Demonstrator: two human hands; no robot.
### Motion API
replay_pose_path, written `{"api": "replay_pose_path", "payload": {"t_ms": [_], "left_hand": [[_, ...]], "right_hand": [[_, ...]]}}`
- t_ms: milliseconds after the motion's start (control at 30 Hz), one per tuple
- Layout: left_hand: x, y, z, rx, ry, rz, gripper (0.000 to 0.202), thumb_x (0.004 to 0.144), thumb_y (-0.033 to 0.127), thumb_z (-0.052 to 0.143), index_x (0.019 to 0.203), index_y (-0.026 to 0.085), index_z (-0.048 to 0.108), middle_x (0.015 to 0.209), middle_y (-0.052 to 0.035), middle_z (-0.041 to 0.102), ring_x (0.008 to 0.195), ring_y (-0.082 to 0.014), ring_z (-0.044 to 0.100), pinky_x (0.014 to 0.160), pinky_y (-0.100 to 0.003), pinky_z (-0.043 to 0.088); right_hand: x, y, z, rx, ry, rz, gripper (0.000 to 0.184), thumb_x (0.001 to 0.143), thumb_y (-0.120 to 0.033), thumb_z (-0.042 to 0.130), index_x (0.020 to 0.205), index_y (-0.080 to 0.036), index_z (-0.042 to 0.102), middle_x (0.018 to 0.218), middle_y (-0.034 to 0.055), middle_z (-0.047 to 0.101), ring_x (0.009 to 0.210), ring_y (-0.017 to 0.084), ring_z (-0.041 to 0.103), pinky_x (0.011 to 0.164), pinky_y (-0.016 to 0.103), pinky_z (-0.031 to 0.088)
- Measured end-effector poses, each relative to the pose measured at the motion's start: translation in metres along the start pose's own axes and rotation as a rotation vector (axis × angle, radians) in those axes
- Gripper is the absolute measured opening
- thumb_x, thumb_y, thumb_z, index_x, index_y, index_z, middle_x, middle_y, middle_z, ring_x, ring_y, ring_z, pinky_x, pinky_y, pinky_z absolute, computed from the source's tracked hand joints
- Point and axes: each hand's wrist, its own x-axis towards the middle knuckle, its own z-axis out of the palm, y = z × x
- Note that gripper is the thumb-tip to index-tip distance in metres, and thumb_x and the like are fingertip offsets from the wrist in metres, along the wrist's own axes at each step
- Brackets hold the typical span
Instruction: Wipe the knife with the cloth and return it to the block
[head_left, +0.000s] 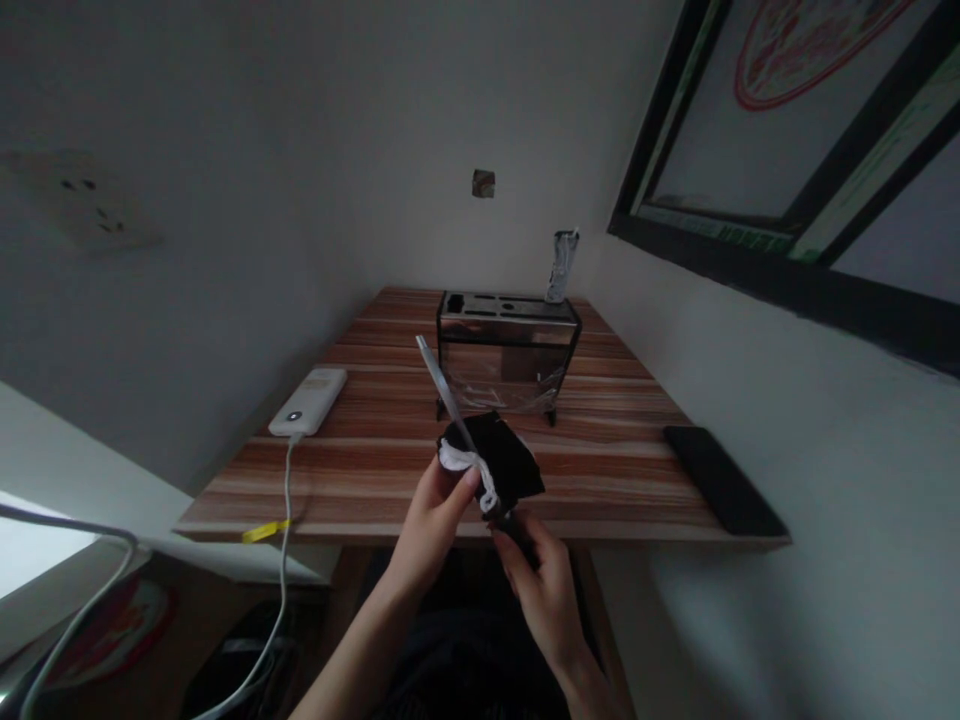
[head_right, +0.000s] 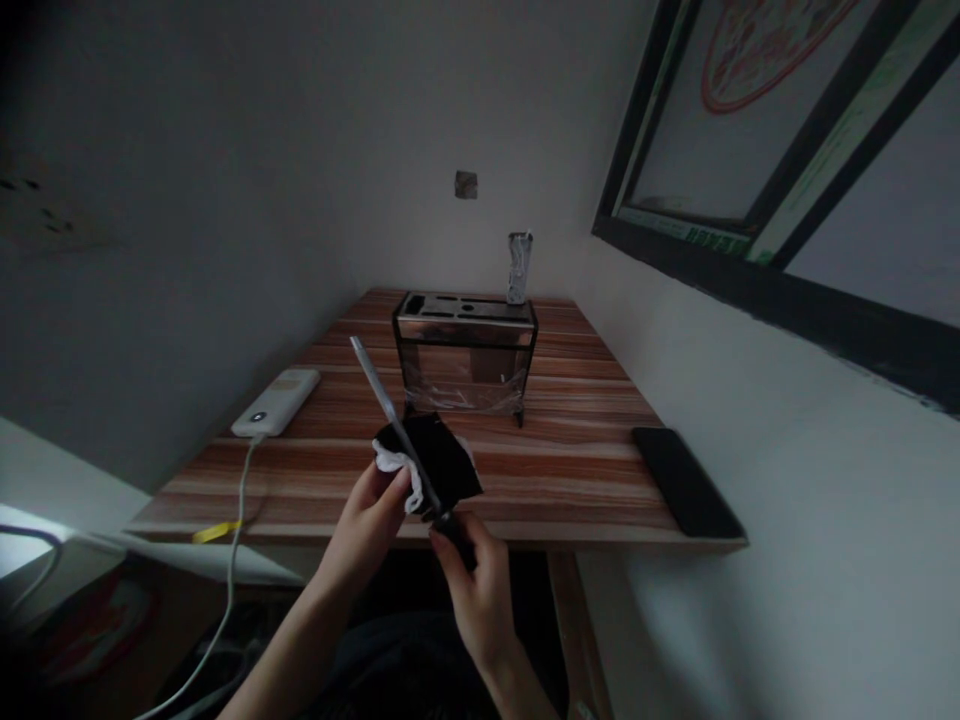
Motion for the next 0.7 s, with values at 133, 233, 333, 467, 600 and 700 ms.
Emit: {"api": "replay_pose_path", "payload": {"t_ms": [133, 233, 333, 467, 600, 700], "left_hand": [[0.001, -0.005, 0.006, -0.091, 0.036, -0.084, 0.039, 0.068, 0.044, 0.074, 0.093, 0.015, 0.066, 0.085, -0.0045, 0.071, 0.084, -0.0175, 0.065, 0.081, -0.027, 0.049], [-0.002, -0.003, 0.004, -0.012, -0.008, -0.032, 0.037, 0.071, 0.04, 0.072, 0.098, 0.016, 0.065, 0.095, -0.0055, 0.071, 0.094, -0.0189, 0.064, 0.086, -0.027, 0.047], [-0.005, 0.001, -0.001, 0.1, -0.09, 0.025, 0.039, 0.075, 0.037, 0.068, 0.108, 0.016, 0.062, 0.111, -0.0086, 0.068, 0.107, -0.0211, 0.06, 0.093, -0.028, 0.045], [-0.003, 0.008, -0.005, 0.139, -0.177, -0.015, 0.041, 0.071, 0.033, 0.072, 0.106, 0.015, 0.061, 0.108, -0.0102, 0.069, 0.101, -0.0221, 0.063, 0.088, -0.03, 0.048], [0.001, 0.011, -0.002, 0.123, -0.202, -0.138, 0.041, 0.058, 0.027, 0.081, 0.093, 0.012, 0.065, 0.093, -0.0093, 0.072, 0.089, -0.0227, 0.066, 0.08, -0.03, 0.051], [0.003, 0.01, 0.002, 0.095, -0.202, -0.219, 0.036, 0.054, 0.026, 0.083, 0.084, 0.011, 0.068, 0.083, -0.0079, 0.073, 0.08, -0.0209, 0.066, 0.076, -0.028, 0.051]], "right_hand": [[0.002, 0.0, 0.001, -0.02, -0.024, -0.024, 0.019, 0.088, -0.037, 0.058, 0.092, -0.02, 0.066, 0.073, -0.0003, 0.061, 0.067, 0.015, 0.057, 0.058, 0.02, 0.041], [0.003, -0.002, 0.001, -0.013, -0.01, -0.037, 0.018, 0.088, -0.036, 0.058, 0.088, -0.019, 0.065, 0.073, -0.0005, 0.061, 0.07, 0.016, 0.058, 0.064, 0.021, 0.043], [0.003, -0.004, -0.001, -0.005, -0.003, -0.04, 0.018, 0.088, -0.036, 0.058, 0.085, -0.019, 0.064, 0.07, -0.001, 0.059, 0.071, 0.016, 0.058, 0.065, 0.022, 0.044], [0.002, -0.003, -0.003, -0.022, 0.022, -0.031, 0.02, 0.088, -0.038, 0.058, 0.086, -0.019, 0.065, 0.064, -0.0018, 0.055, 0.065, 0.015, 0.056, 0.058, 0.021, 0.042], [0.001, 0.0, -0.003, -0.033, 0.055, -0.029, 0.023, 0.087, -0.04, 0.059, 0.09, -0.018, 0.066, 0.065, -0.0008, 0.056, 0.053, 0.012, 0.049, 0.046, 0.02, 0.036], [0.001, 0.002, -0.003, -0.048, 0.062, -0.026, 0.024, 0.086, -0.041, 0.058, 0.089, -0.018, 0.066, 0.053, -0.0039, 0.048, 0.046, 0.012, 0.044, 0.042, 0.02, 0.033]]}}
